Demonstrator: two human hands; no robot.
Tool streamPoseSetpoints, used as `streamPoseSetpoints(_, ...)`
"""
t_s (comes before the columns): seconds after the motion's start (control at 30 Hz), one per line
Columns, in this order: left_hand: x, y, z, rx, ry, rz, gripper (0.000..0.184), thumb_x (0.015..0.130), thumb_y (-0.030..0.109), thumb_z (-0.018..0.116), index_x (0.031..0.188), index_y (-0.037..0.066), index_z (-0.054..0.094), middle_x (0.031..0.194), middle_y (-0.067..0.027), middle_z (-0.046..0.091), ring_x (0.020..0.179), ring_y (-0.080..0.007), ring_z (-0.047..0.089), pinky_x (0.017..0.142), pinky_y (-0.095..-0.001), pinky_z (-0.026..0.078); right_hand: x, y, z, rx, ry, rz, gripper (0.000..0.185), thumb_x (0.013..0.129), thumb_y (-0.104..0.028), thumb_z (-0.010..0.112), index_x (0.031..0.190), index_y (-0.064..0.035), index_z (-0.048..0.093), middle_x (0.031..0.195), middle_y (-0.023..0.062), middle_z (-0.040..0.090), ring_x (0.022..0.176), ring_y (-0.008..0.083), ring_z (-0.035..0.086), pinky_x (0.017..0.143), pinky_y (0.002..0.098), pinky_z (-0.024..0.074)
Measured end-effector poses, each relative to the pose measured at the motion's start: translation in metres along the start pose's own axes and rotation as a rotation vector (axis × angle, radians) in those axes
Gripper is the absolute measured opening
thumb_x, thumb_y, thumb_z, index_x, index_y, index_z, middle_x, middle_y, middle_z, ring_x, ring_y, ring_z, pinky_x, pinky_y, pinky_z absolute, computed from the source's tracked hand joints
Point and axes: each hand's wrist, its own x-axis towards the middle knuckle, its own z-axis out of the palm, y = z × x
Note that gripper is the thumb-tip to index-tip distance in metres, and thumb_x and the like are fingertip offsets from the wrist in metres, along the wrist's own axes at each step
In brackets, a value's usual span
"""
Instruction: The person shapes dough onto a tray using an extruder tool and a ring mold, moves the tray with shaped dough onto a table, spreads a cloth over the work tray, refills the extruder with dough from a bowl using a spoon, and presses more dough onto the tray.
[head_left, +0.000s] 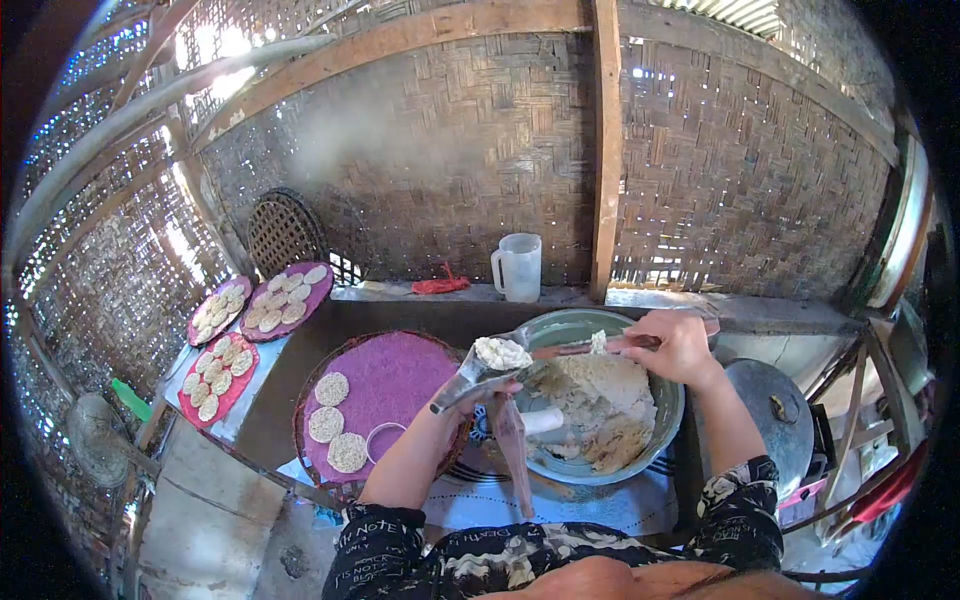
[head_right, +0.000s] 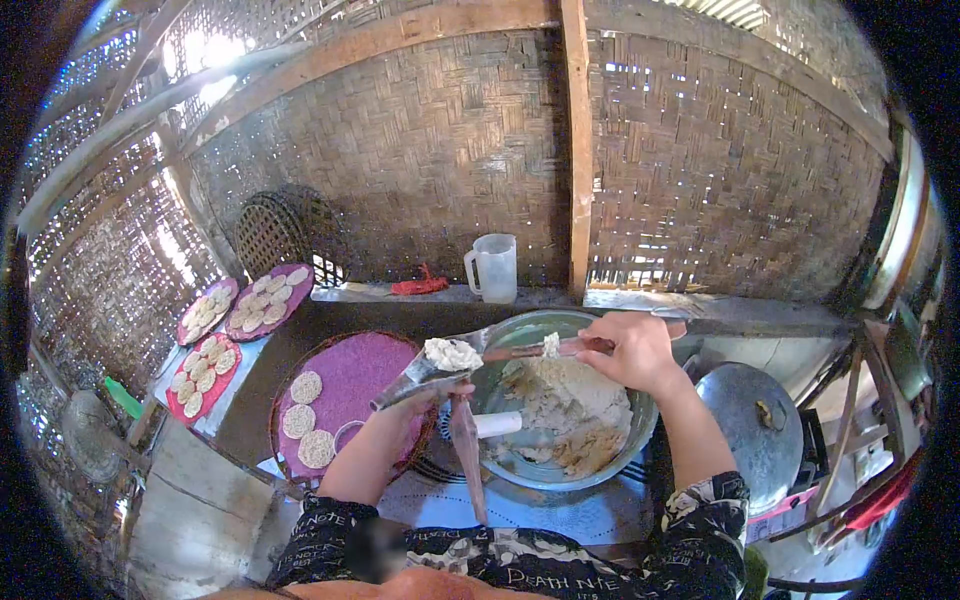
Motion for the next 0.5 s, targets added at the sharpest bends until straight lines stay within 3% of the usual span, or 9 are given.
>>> streamPoseSetpoints(0.13,0.000,0.006,0.004,0.198,-0.015,0.143,0.046,0.061,0.002,0.077,0.102,0.007,0.057,0.087,-0.0031,0.059,0.075,-0.0151,0.058,0.067,-0.0310,0.050,0.009,-0.012,-0.015,-0.004,-0.063,-0.036,0.023,0.057,-0.015,0.075,0.075,-0.0052,0.066,0.070,0.0077,0.063,0.061,0.0242,0.061,0.056,0.0332,0.0480)
streamPoseSetpoints(0.23,0.024,-0.021,-0.020,0.741,-0.155,0.312,0.048,0.061,0.008,0.078,0.104,0.007,0.058,0.092,-0.0029,0.059,0.086,-0.0156,0.056,0.074,-0.0309,0.047,0.016,-0.021,-0.022,0.084,-0.036,-0.073,0.023,0.056,-0.015,0.075,0.075,-0.0049,0.066,0.070,0.0081,0.063,0.062,0.0248,0.061,0.056,0.0332,0.0477)
streamPoseSetpoints(0.33,0.029,-0.031,-0.019,1.271,-0.127,0.249,0.055,0.061,0.035,0.076,0.109,0.012,0.059,0.106,-0.0111,0.061,0.095,-0.0222,0.059,0.082,-0.0327,0.046,0.023,-0.017,-0.026,-0.044,-0.078,-0.120,0.022,0.059,-0.018,0.073,0.077,-0.0079,0.065,0.069,0.0065,0.062,0.064,0.0247,0.061,0.059,0.0337,0.0490)
streamPoseSetpoints(0.37,0.027,-0.034,-0.018,1.073,-0.103,0.322,0.052,0.066,0.040,0.069,0.110,0.013,0.059,0.107,-0.0140,0.060,0.096,-0.0297,0.059,0.082,-0.0365,0.046,0.024,-0.017,-0.028,-0.082,-0.095,-0.108,0.020,0.060,-0.019,0.071,0.077,-0.0101,0.065,0.069,0.0061,0.062,0.065,0.0244,0.061,0.059,0.0345,0.0488)
streamPoseSetpoints(0.47,0.012,-0.026,-0.002,0.836,-0.003,0.071,0.051,0.066,0.038,0.067,0.110,0.013,0.059,0.104,-0.0157,0.062,0.094,-0.0338,0.059,0.081,-0.0375,0.046,0.030,-0.025,-0.026,-0.212,-0.146,-0.144,0.018,0.062,-0.022,0.070,0.076,-0.0128,0.064,0.067,0.0054,0.059,0.066,0.0238,0.060,0.059,0.0353,0.0481)
streamPoseSetpoints(0.5,0.009,-0.015,0.008,0.969,-0.001,0.114,0.050,0.066,0.035,0.065,0.109,0.009,0.059,0.102,-0.0181,0.062,0.093,-0.0359,0.059,0.081,-0.0384,0.046,0.032,-0.030,-0.020,-0.227,-0.158,-0.197,0.016,0.064,-0.026,0.067,0.073,-0.0141,0.061,0.065,0.0040,0.056,0.065,0.0240,0.059,0.058,0.0375,0.0471)
